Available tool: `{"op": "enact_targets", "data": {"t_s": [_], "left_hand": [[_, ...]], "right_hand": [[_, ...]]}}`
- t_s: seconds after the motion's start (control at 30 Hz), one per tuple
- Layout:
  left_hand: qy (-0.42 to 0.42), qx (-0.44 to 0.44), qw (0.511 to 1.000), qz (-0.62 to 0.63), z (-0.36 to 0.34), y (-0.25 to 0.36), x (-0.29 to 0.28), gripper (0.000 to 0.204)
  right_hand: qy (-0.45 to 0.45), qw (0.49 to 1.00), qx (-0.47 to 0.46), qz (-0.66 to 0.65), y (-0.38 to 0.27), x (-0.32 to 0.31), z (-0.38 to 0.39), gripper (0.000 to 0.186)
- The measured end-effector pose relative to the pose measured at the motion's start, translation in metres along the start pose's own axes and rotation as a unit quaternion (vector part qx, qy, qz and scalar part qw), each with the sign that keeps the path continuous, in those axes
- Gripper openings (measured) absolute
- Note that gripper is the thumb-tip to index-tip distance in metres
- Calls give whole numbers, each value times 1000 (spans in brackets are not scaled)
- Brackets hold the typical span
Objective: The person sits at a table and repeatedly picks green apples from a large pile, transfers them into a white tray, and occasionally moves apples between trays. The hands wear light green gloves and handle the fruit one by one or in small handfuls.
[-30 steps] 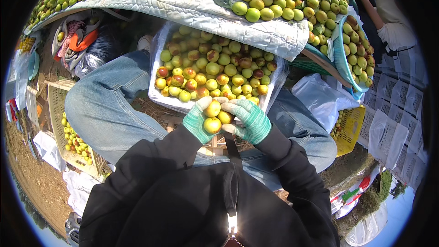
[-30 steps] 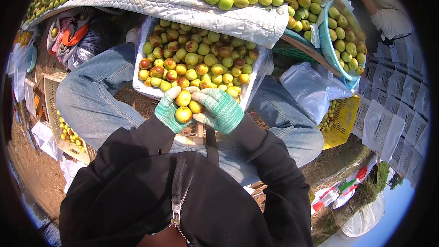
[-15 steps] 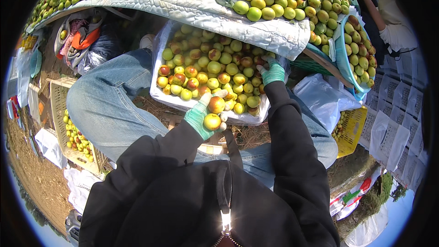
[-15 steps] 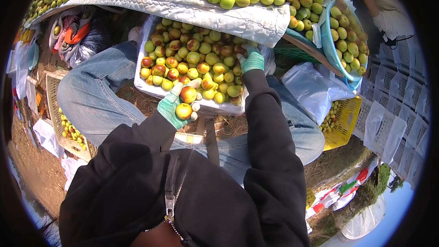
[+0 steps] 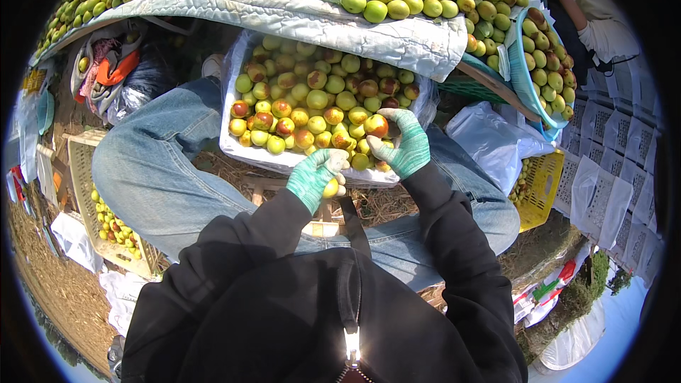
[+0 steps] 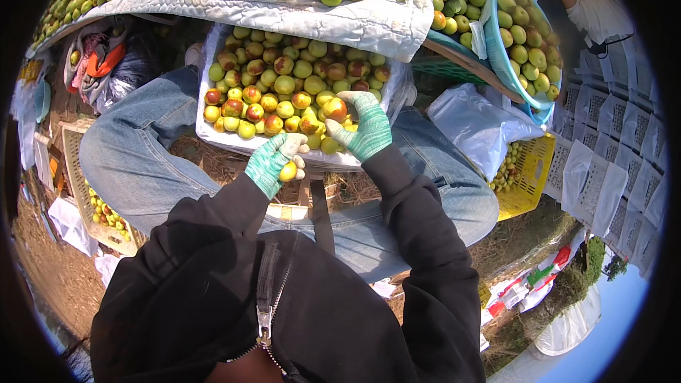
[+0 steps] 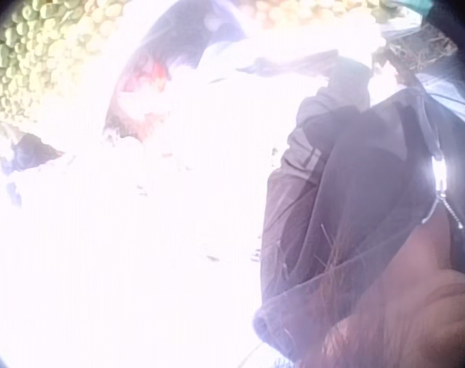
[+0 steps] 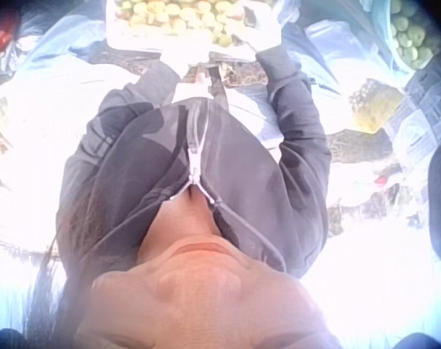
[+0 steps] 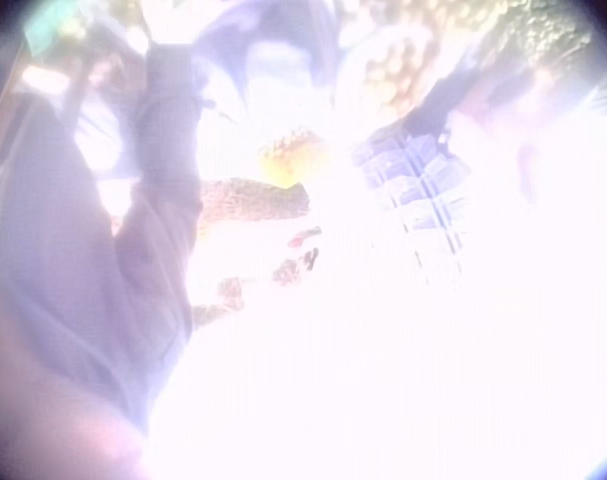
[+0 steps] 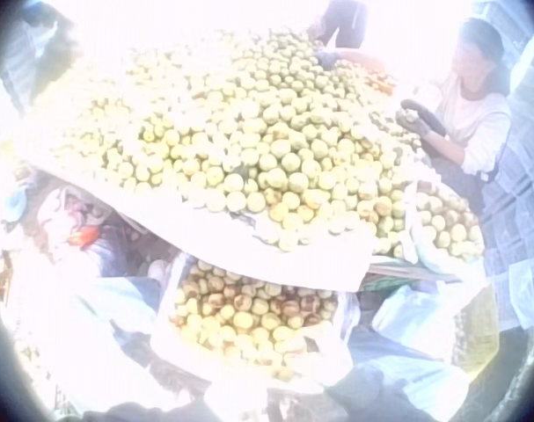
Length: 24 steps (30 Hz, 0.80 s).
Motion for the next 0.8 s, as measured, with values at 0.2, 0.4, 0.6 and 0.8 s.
{"op": "enact_targets", "data": {"t_s": [0.2, 0.4, 0.6, 0.8], "left_hand": [[39, -49, 990, 129, -6, -3, -10, 43], [28, -31, 972, 230, -11, 3, -6, 56], [-8, -1, 973, 230, -17, 11, -1, 59], [-76, 3, 981, 176, -9, 6, 23, 63]], "right_hand": [[-8, 988, 120, 100, 68, -36, -95, 59], [-63, 937, 152, 309, 77, -24, -126, 73], [45, 988, 32, 143, -10, -19, -69, 32], [-163, 967, -151, 120, -63, 60, 30, 52]]}}
Point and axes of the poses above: each hand's wrist, its own z-axis away from the middle knuckle, its own x-axis out of the palm, y = z × x, the point moved 9 cm from there along -z, towards the middle knuckle, and after that the axes turned 6 degrees about -y, right-handed, at the moved point
